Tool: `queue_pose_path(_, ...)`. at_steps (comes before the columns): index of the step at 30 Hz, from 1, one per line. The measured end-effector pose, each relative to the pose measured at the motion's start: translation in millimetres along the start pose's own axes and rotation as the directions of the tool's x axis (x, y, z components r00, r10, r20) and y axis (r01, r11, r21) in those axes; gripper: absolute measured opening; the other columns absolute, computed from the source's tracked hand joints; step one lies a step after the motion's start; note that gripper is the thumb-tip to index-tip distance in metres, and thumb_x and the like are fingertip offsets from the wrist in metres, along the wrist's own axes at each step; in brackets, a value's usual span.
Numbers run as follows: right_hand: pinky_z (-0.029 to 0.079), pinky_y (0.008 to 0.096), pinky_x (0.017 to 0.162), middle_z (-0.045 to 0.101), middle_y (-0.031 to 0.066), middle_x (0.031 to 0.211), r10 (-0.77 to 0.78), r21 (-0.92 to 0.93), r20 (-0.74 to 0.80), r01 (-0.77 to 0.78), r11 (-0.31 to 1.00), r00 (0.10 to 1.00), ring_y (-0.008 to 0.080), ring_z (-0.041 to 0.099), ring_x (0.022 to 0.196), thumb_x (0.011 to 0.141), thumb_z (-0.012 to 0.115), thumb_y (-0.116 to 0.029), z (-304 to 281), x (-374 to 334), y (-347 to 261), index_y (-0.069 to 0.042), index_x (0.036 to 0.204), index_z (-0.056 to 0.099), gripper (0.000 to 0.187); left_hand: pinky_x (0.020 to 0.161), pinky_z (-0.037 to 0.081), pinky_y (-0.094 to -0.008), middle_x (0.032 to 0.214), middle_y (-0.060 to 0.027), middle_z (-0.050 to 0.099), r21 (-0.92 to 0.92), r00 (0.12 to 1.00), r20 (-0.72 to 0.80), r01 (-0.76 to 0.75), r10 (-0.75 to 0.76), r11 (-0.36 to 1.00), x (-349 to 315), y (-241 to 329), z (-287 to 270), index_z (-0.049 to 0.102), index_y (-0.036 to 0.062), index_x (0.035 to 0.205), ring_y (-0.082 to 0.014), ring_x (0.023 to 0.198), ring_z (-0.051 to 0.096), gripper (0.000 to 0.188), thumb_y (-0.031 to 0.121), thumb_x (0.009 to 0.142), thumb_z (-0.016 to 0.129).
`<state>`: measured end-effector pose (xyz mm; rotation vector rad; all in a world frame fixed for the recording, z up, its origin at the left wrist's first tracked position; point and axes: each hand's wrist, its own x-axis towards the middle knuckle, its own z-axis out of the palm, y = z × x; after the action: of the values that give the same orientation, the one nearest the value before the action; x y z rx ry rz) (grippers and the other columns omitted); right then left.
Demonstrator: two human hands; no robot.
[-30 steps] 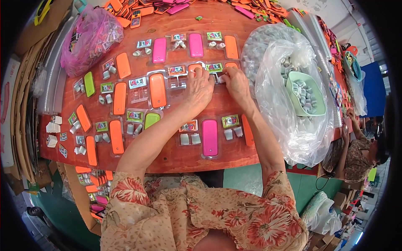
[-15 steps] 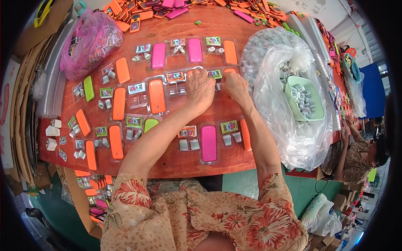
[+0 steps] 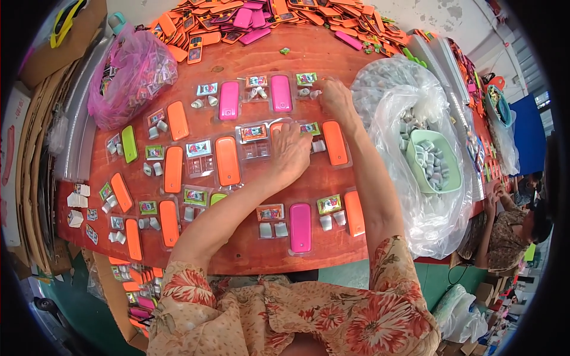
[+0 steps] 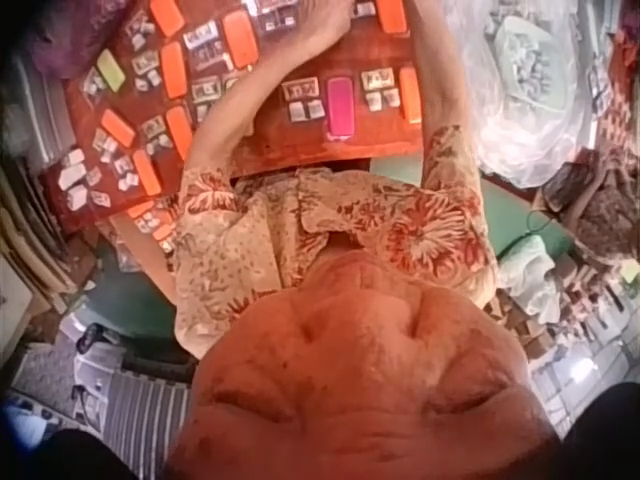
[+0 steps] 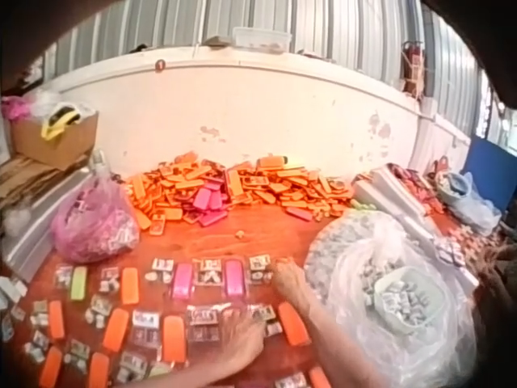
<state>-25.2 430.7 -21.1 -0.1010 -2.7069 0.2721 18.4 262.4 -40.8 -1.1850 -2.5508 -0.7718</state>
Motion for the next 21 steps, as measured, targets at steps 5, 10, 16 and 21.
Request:
queue_pose_path(5, 0.044, 0.0387, 0.069, 0.058, 0.0149, 0.082, -0.020, 0.212, 0.164, -0.016, 0.977, 0.986, 0.0312, 0.055, 0.079, 0.067, 0.055, -0.010, 17, 8, 19, -0.004, 0.079, 0.061, 0.015, 0.065, 0.038, -0.0400, 0.076, -0.0116, 0.048, -0.097, 0.993, -0.059, 0.099, -0.105, 0.990, 11, -23, -2, 0.058, 0.0069, 0.080, -0.0289, 0.076, 0.046, 0.011, 0.010, 0.069, 0.056)
queue_pose_path(10, 0.044, 0.0409, 0.066, 0.057, 0.0172, 0.082, 0.025, 0.223, 0.199, -0.070, 0.972, 0.980, 0.0338, 0.055, 0.075, 0.068, 0.054, -0.009, 20, 19, 24, -0.001, 0.076, 0.059, 0.012, 0.067, 0.037, -0.0412, 0.079, -0.0144, 0.050, -0.100, 0.978, -0.109, 0.168, -0.178, 0.981, 29, -45, -5, 0.057, 0.0050, 0.083, -0.0305, 0.079, 0.047, 0.016, 0.010, 0.068, 0.056)
queue_pose_path(16, 0.046, 0.0389, 0.059, 0.054, 0.0179, 0.072, -0.120, -0.037, -0.073, 0.118, 0.992, 0.990, 0.0325, 0.055, 0.067, 0.070, 0.049, -0.006, 41, -2, 11, 0.000, 0.067, 0.049, 0.007, 0.067, 0.038, -0.0405, 0.079, -0.0143, 0.050, -0.029, 0.975, -0.085, 0.203, -0.205, 0.979, 47, -53, 3, 0.057, 0.0067, 0.088, -0.0300, 0.078, 0.047, 0.019, 0.010, 0.070, 0.054)
queue_pose_path(21, 0.045, 0.0394, 0.060, 0.055, 0.0176, 0.072, -0.159, -0.027, 0.001, 0.159, 0.987, 0.987, 0.0328, 0.054, 0.071, 0.069, 0.051, -0.010, 32, -7, 11, 0.000, 0.072, 0.054, 0.010, 0.067, 0.038, -0.0417, 0.078, -0.0147, 0.050, 0.011, 0.981, -0.071, 0.180, -0.179, 0.984, 60, -50, 10, 0.057, 0.0091, 0.095, -0.0304, 0.077, 0.048, 0.025, 0.010, 0.071, 0.052)
